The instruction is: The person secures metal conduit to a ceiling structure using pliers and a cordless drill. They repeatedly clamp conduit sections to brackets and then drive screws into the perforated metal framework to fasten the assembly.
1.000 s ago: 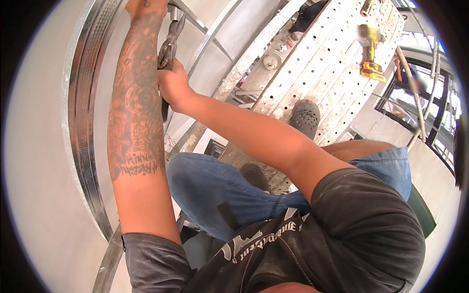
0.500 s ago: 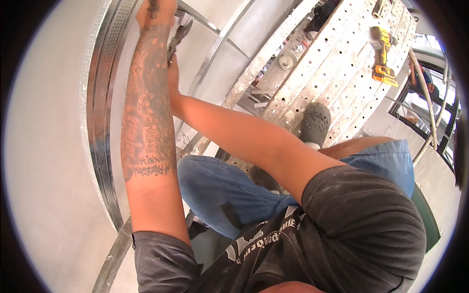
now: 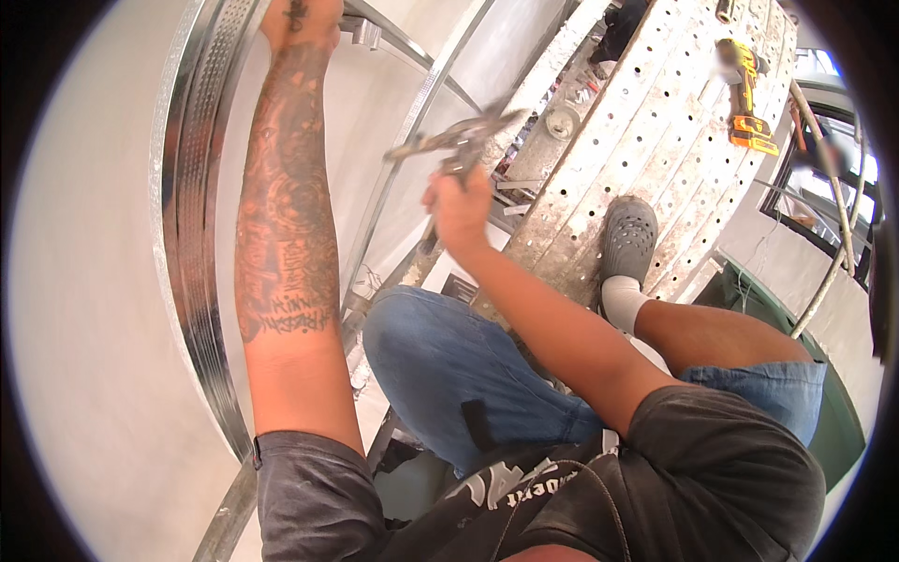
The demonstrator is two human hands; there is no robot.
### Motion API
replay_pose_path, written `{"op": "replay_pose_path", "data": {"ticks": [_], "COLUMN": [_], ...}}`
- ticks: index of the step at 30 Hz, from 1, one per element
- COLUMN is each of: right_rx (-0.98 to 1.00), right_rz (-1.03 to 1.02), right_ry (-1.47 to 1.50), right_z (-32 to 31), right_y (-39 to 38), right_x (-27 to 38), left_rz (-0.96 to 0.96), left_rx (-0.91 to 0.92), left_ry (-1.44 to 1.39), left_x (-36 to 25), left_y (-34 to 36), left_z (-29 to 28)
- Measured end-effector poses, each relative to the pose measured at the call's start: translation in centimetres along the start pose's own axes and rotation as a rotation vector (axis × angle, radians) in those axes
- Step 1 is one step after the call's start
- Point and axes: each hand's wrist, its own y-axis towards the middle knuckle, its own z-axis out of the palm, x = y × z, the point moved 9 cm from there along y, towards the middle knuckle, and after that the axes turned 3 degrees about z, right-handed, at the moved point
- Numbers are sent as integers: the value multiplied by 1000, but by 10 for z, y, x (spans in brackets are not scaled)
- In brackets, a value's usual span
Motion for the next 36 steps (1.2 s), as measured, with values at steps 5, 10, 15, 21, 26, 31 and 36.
{"op": "replay_pose_path", "data": {"ticks": [5, 10, 15, 21, 26, 31, 36], "right_rx": [20, 39, -190, -369, -309, -265, -244], "right_rz": [-215, -347, -427, -448, -316, -370, -257], "right_ry": [209, 268, 384, 257, 277, 442, 460], "right_z": [11, 26, 12, -33, -1, -3, 17], "right_y": [4, -6, 4, 7, 11, 17, 21], "right_x": [116, 151, 166, 192, 162, 177, 146], "left_rz": [83, 59, 144, 148, 123, 108, 101], "left_rx": [32, -32, 7, 2, -11, -51, -45], "left_ry": [-43, -124, -147, -119, -51, -90, -126], "left_x": [-1, 6, -2, -3, -14, -7, -1], "left_y": [3, 6, 10, 12, 7, 15, 12], "left_z": [13, 8, 8, 3, 14, 9, 12]}}
